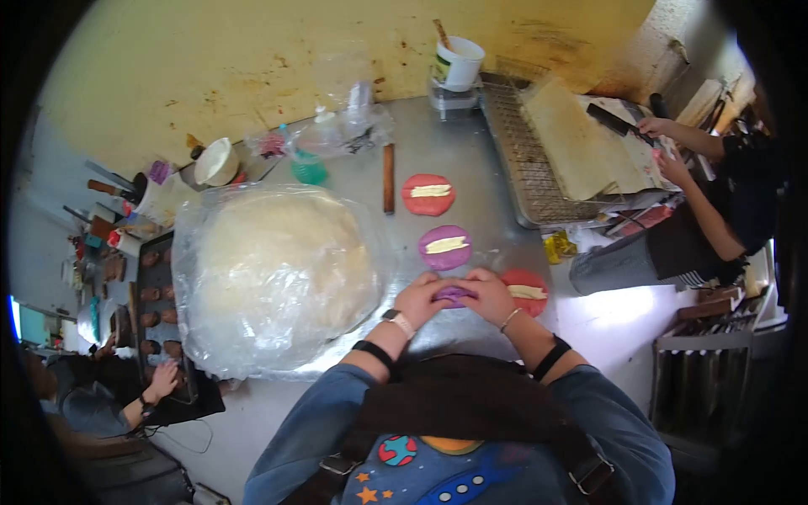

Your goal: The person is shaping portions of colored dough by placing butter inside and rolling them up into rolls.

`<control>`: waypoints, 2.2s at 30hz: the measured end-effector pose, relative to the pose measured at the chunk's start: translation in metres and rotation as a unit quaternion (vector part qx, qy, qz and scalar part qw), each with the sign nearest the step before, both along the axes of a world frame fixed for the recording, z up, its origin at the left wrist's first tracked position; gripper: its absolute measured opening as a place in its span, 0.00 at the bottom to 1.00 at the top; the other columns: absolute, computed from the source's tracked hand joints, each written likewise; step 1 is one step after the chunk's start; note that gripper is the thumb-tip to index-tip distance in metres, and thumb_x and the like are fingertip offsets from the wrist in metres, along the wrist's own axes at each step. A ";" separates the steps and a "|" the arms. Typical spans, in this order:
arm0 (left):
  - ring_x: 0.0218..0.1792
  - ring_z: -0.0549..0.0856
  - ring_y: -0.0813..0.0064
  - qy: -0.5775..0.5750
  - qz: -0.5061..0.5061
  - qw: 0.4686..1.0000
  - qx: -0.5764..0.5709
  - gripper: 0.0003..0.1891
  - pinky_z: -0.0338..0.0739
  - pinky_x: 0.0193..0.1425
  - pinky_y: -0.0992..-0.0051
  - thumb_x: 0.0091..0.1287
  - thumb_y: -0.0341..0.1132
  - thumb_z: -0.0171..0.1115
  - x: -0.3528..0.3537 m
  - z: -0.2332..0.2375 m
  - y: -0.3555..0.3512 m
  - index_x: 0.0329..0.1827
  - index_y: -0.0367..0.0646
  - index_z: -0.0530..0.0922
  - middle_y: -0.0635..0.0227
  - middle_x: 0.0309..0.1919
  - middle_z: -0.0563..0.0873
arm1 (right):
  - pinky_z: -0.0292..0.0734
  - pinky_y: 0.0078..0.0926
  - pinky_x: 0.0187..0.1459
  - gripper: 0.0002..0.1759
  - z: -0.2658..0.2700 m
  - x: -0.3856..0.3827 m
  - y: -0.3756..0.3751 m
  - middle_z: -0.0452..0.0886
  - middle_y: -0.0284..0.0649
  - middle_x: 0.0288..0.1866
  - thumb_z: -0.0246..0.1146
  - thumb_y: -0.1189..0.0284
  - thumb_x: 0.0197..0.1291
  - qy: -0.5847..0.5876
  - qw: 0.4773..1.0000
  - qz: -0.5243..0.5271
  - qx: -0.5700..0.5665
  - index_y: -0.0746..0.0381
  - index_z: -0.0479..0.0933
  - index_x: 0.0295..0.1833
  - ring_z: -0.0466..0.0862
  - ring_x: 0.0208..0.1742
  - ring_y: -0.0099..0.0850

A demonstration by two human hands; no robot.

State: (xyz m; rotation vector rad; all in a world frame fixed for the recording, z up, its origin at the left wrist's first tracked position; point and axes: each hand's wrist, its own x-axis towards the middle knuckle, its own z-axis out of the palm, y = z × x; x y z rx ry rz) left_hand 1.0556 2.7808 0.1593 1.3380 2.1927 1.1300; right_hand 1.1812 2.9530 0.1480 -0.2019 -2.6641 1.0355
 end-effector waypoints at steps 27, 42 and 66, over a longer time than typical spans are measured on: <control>0.37 0.86 0.63 0.124 -0.010 0.989 -0.079 0.11 0.81 0.39 0.67 0.64 0.39 0.65 0.015 -0.011 0.003 0.48 0.51 0.85 0.71 0.43 0.83 | 0.69 0.37 0.54 0.08 -0.004 0.015 -0.002 0.80 0.30 0.42 0.69 0.63 0.53 -0.068 0.993 -0.034 0.086 0.52 0.87 0.38 0.77 0.52 0.33; 0.41 0.86 0.64 0.101 -0.073 0.987 -0.105 0.09 0.81 0.42 0.68 0.64 0.39 0.64 0.020 -0.004 0.026 0.46 0.54 0.86 0.74 0.47 0.84 | 0.58 0.48 0.64 0.09 -0.009 0.035 0.010 0.78 0.28 0.56 0.71 0.63 0.49 -0.063 0.989 -0.066 0.117 0.49 0.88 0.39 0.69 0.66 0.33; 0.47 0.86 0.65 0.089 -0.091 0.981 -0.149 0.09 0.80 0.48 0.68 0.64 0.40 0.64 0.007 0.008 0.035 0.42 0.52 0.87 0.72 0.47 0.87 | 0.56 0.57 0.67 0.07 -0.008 0.035 0.019 0.78 0.27 0.59 0.72 0.63 0.47 -0.054 0.984 -0.054 0.164 0.48 0.87 0.35 0.67 0.69 0.37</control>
